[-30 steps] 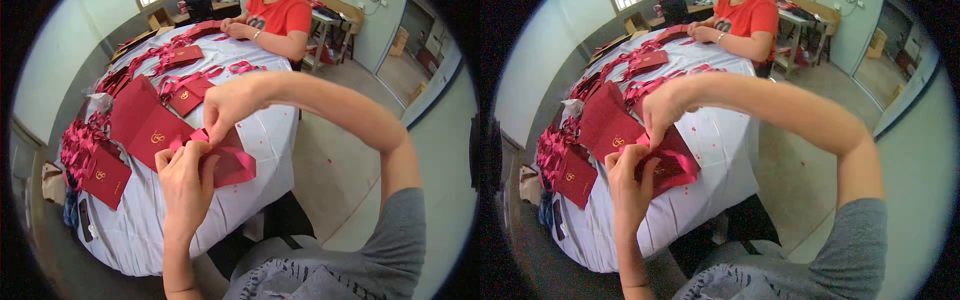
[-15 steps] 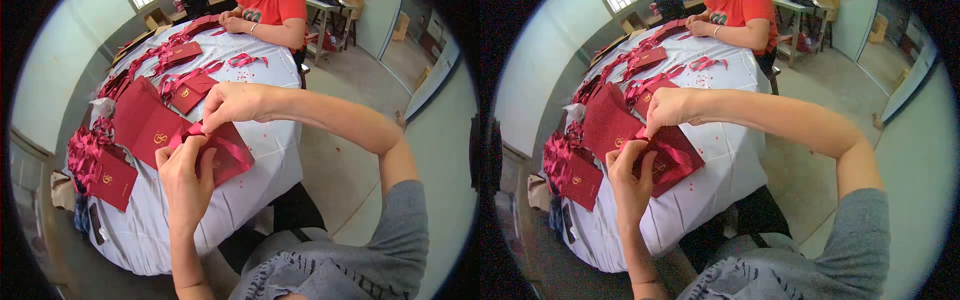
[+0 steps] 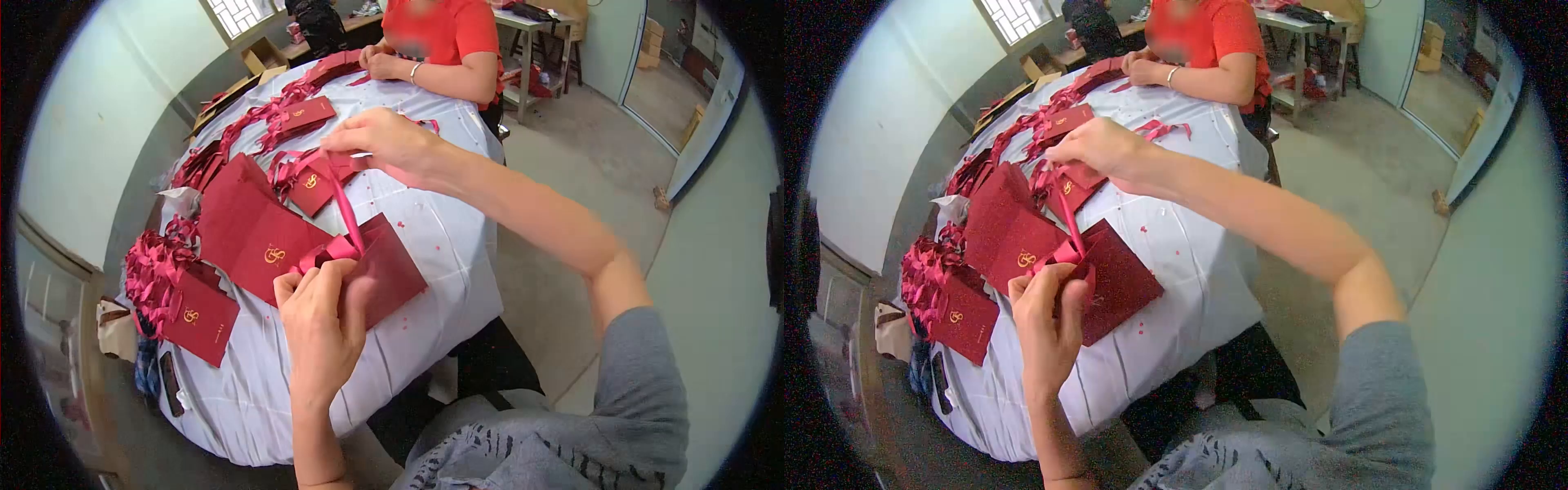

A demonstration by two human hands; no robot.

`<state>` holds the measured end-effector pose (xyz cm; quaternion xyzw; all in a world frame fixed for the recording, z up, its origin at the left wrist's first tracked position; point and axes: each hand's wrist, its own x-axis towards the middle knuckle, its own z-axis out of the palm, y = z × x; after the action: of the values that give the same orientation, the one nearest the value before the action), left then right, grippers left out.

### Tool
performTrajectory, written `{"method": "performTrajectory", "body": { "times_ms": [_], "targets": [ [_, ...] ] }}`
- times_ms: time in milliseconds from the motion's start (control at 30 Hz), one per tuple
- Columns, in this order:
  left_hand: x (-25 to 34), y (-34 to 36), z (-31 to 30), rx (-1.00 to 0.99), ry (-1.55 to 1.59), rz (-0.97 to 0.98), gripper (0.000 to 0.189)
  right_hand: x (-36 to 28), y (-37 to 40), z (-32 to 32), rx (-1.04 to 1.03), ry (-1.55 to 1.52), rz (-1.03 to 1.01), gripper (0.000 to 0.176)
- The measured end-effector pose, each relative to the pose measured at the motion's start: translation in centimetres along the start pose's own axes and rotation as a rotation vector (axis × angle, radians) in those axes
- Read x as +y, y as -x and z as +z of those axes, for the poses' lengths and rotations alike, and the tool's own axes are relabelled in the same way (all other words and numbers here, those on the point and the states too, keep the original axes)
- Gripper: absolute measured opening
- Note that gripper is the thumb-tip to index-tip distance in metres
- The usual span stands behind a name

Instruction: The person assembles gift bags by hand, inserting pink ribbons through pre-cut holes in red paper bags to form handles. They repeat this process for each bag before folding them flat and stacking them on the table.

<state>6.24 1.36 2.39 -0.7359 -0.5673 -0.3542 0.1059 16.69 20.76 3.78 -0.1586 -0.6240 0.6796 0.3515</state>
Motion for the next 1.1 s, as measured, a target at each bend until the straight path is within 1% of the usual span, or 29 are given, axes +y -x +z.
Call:
{"method": "performTrajectory", "body": {
  "times_ms": [33,67,133,167,233,267,333,367,400,467,500,600,633,700,800,833,900,933,1000,1033,1100],
  "targets": [
    [0.4,-0.1,-0.4,-0.054,0.008,-0.052,0.017,0.0,0.5,-0.2,0.008,-0.061,-0.049,0.016],
    [0.6,-0.1,-0.7,-0.105,0.016,-0.102,0.022,0.8,0.5,-0.9,-0.058,-0.116,-0.048,0.019],
    [0.3,0.1,-0.4,-0.100,0.001,-0.078,0.025,1.9,1.7,-0.7,-0.204,-0.356,-0.104,0.024],
    [0.1,0.3,0.0,-0.073,-0.011,-0.068,0.024,1.9,3.0,-0.4,-0.166,-0.337,0.055,0.030],
    [0.0,0.2,0.2,-0.032,-0.014,-0.052,0.022,3.0,3.6,-0.3,-0.282,-0.240,0.132,0.036],
    [0.0,0.0,0.3,-0.027,-0.011,-0.053,0.022,3.1,4.7,0.0,-0.351,-0.074,-0.070,0.034],
    [0.0,0.0,0.3,-0.020,-0.030,-0.030,0.021,1.7,5.5,0.6,-0.277,0.248,-0.002,0.026],
    [0.0,-0.1,0.5,-0.028,-0.026,-0.029,0.021,1.3,5.8,1.0,-0.206,0.273,-0.009,0.019],
    [0.1,-0.2,0.5,-0.002,-0.039,-0.007,0.018,1.4,5.9,1.0,-0.199,0.266,-0.008,0.019],
    [0.0,-0.1,0.5,0.023,-0.056,0.012,0.015,1.6,5.9,1.2,-0.170,0.487,-0.172,0.019],
    [-0.1,-0.1,0.5,0.024,-0.053,0.018,0.015,1.5,5.8,1.2,-0.176,0.493,-0.175,0.019],
    [-0.3,0.0,0.6,0.022,-0.054,0.015,0.015,1.9,5.9,2.2,-0.080,0.373,-0.389,0.009],
    [-0.3,-0.1,0.6,0.016,-0.053,0.015,0.014,2.6,5.7,2.5,-0.100,0.290,-0.504,0.007],
    [-0.3,0.0,0.5,0.013,-0.048,0.029,0.014,3.1,5.6,2.8,-0.088,0.286,-0.551,0.006],
    [-0.2,0.1,0.5,0.023,-0.036,0.030,0.013,3.0,5.1,3.3,-0.027,0.202,-0.549,0.008],
    [-0.1,0.0,0.4,0.006,-0.061,0.019,0.013,3.0,5.1,3.6,-0.033,0.151,-0.521,0.010],
    [-0.4,0.0,0.7,0.026,-0.073,0.020,0.013,2.8,5.1,3.7,-0.040,0.226,-0.479,0.012],
    [-0.4,0.2,0.8,0.031,-0.092,0.006,0.012,2.8,5.0,3.3,-0.082,0.199,-0.444,0.013],
    [-0.4,0.1,0.9,0.025,-0.077,-0.001,0.012,2.4,5.1,2.9,-0.136,0.029,-0.270,0.014],
    [-0.5,0.1,0.8,0.031,-0.068,0.011,0.012,3.0,4.7,2.3,-0.187,0.004,-0.215,0.016],
    [-0.6,0.1,0.8,0.034,-0.058,0.015,0.011,2.7,5.3,1.1,-0.207,0.374,-0.261,0.018]
  ]
}}
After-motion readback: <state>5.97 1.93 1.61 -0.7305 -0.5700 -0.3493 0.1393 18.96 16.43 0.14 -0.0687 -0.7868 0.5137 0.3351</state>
